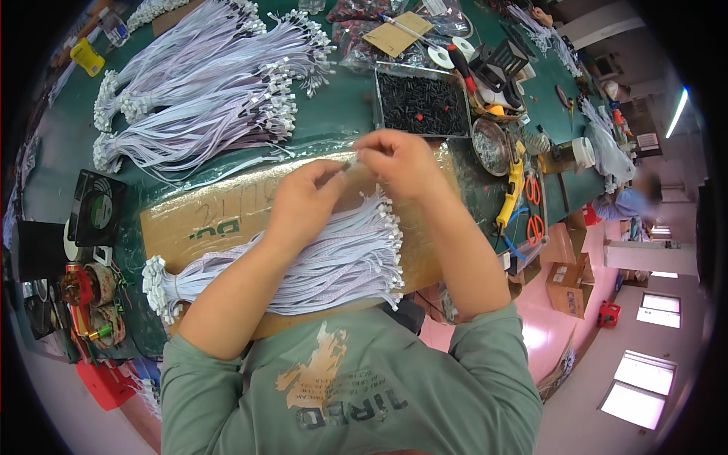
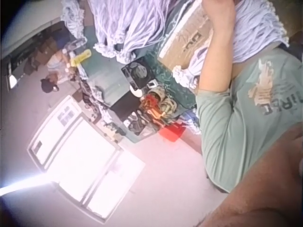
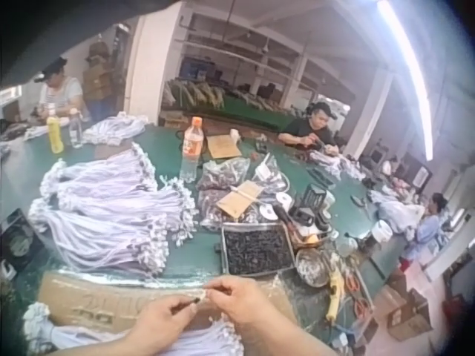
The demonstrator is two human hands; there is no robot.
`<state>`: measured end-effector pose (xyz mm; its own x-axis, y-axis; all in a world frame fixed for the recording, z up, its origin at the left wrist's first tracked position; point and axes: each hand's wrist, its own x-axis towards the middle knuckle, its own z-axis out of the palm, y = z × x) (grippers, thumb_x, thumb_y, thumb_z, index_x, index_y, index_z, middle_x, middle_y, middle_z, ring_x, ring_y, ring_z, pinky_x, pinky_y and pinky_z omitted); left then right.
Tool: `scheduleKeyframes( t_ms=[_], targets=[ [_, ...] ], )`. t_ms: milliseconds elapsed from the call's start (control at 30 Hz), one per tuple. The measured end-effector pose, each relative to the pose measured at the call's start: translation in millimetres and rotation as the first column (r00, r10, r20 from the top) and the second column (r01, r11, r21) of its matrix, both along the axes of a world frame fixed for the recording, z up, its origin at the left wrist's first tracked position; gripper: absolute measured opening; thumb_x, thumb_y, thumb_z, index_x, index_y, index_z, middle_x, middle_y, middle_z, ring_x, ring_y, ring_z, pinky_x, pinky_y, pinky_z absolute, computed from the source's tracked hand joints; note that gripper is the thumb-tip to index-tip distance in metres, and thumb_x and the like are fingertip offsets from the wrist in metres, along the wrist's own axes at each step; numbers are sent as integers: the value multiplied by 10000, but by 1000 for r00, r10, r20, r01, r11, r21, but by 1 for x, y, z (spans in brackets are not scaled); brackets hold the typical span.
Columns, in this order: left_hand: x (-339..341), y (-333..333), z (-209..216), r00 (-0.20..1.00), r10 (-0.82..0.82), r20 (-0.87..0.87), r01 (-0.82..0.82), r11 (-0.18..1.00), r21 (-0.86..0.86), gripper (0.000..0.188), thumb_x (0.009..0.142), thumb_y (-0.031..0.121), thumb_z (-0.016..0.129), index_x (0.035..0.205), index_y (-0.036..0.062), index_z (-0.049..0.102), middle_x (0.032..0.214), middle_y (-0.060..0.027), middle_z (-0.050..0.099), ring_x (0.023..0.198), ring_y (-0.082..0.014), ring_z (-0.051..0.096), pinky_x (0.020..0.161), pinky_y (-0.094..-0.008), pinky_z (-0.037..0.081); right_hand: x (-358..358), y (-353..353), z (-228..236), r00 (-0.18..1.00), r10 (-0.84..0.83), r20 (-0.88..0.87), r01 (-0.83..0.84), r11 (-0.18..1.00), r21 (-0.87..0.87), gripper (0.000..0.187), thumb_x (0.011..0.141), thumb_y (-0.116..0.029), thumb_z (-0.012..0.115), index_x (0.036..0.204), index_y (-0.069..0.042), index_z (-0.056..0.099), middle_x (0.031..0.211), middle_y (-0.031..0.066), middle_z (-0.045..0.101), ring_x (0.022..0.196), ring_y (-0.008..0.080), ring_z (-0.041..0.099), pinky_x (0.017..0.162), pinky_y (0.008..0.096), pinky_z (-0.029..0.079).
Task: The person assembles wiring harnesses by hand, attaching small black connectors to the ends of bundles of white wires.
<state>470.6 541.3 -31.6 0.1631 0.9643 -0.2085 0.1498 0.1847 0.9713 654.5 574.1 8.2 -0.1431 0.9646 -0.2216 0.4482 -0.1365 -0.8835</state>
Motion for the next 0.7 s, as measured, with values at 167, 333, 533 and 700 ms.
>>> scheduleKeyframes(
  t_ms=[167,333,533,700],
  targets=[
    [5,-6,-1,933,174,-314,73,766,639,279,831,151,677,1092,52,669,1006,-115,671,976,-305,618,870,-392,487,3,19,-17,973,-89,211,27,959,281,235,839,-170,645,1031,-46,702,854,121,713,771,248,692,715,337,536],
    [5,-13,1,805,-219,-552,468,806,362,211,820,162,665,1002,57,683,1007,-143,652,982,-357,596,854,-431,479,-11,30,-26,874,-86,479,-117,918,379,267,858,-229,628,1055,-61,695,970,139,709,879,284,685,793,357,529],
    [2,-11,-5,769,-339,-542,571,746,343,211,824,171,649,987,43,689,956,-167,661,937,-362,613,849,-435,476,23,58,-2,762,-303,573,-35,864,503,328,854,-286,642,1122,-98,673,1004,121,697,936,309,660,827,394,520],
    [1,-9,-5,783,-368,-502,553,782,288,209,832,172,638,977,30,687,957,-182,663,947,-368,610,847,-433,477,50,74,-21,512,-256,820,-98,931,352,306,864,-286,642,1124,-128,667,1060,105,672,974,317,640,849,421,509]
  ],
)
